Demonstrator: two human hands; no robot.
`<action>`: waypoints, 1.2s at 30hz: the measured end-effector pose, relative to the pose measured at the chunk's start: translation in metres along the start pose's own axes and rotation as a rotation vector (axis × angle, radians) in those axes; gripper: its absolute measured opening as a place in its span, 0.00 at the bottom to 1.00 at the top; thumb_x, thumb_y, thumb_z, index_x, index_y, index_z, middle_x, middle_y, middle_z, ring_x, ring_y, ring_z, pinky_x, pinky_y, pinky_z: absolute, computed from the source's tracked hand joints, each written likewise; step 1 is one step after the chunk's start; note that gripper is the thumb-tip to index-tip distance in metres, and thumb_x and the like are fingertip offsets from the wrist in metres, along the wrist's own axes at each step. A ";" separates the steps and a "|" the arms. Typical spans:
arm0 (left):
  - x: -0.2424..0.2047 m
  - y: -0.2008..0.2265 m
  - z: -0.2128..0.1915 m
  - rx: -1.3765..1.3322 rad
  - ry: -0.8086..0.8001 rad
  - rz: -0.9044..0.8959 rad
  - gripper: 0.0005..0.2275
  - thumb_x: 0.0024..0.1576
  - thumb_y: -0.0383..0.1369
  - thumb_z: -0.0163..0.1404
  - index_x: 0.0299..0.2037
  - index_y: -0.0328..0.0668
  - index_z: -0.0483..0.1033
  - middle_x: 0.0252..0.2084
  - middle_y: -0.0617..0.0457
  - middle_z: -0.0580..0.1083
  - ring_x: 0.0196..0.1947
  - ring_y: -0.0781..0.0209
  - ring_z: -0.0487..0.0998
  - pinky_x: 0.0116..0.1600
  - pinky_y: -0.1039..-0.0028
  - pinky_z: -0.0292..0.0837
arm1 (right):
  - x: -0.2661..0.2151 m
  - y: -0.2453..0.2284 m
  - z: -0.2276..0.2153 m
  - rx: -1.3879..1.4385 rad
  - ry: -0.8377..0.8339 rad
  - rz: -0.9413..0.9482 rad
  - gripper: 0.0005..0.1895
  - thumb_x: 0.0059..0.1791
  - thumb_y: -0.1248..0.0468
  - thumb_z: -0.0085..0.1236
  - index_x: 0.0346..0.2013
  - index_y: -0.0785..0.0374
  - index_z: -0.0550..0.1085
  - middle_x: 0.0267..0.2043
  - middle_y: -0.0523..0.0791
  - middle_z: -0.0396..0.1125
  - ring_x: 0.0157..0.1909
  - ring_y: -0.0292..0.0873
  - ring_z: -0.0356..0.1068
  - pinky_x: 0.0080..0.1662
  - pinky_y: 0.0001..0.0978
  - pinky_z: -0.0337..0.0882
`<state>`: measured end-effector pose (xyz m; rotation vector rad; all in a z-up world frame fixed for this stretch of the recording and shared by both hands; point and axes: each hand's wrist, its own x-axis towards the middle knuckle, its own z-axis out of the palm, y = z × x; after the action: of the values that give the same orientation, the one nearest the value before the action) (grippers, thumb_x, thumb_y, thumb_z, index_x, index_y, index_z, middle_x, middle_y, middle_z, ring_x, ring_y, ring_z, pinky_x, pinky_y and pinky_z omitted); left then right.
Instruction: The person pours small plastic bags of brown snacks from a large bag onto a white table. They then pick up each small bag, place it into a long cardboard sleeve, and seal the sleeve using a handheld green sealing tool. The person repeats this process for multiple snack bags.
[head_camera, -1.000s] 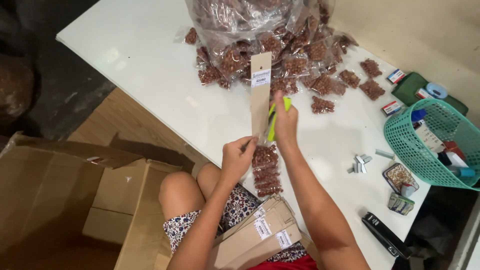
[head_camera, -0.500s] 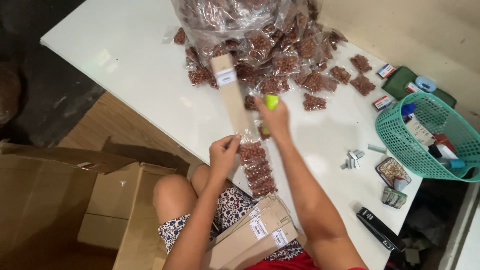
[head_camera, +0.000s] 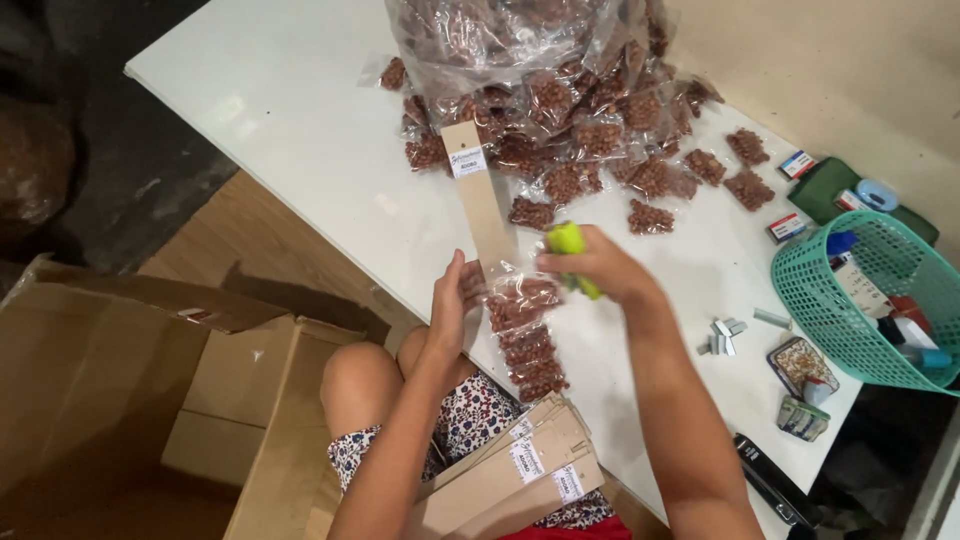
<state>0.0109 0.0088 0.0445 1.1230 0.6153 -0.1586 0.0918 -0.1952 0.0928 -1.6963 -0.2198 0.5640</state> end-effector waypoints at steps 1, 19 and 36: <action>-0.009 0.008 0.005 -0.003 0.006 0.023 0.27 0.59 0.56 0.48 0.47 0.34 0.77 0.35 0.53 0.71 0.38 0.63 0.74 0.46 0.76 0.75 | 0.014 0.019 0.005 0.000 0.009 0.030 0.13 0.41 0.63 0.70 0.33 0.68 0.77 0.20 0.47 0.69 0.19 0.40 0.68 0.23 0.29 0.68; -0.015 -0.012 0.016 0.488 0.031 0.532 0.08 0.60 0.35 0.55 0.40 0.45 0.86 0.29 0.48 0.82 0.32 0.72 0.77 0.40 0.70 0.77 | 0.026 -0.032 0.060 0.343 0.674 0.033 0.30 0.52 0.35 0.49 0.40 0.60 0.67 0.29 0.44 0.69 0.29 0.40 0.73 0.33 0.31 0.73; 0.032 -0.042 -0.009 0.380 0.074 0.514 0.10 0.60 0.32 0.54 0.45 0.34 0.84 0.38 0.38 0.82 0.40 0.54 0.82 0.47 0.59 0.76 | 0.077 0.112 -0.053 0.067 0.837 0.010 0.29 0.41 0.56 0.73 0.47 0.72 0.72 0.37 0.55 0.72 0.36 0.49 0.76 0.36 0.40 0.79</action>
<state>0.0157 0.0038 -0.0087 1.6256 0.3499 0.2193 0.1657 -0.2306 -0.0279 -1.7274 0.4042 -0.1594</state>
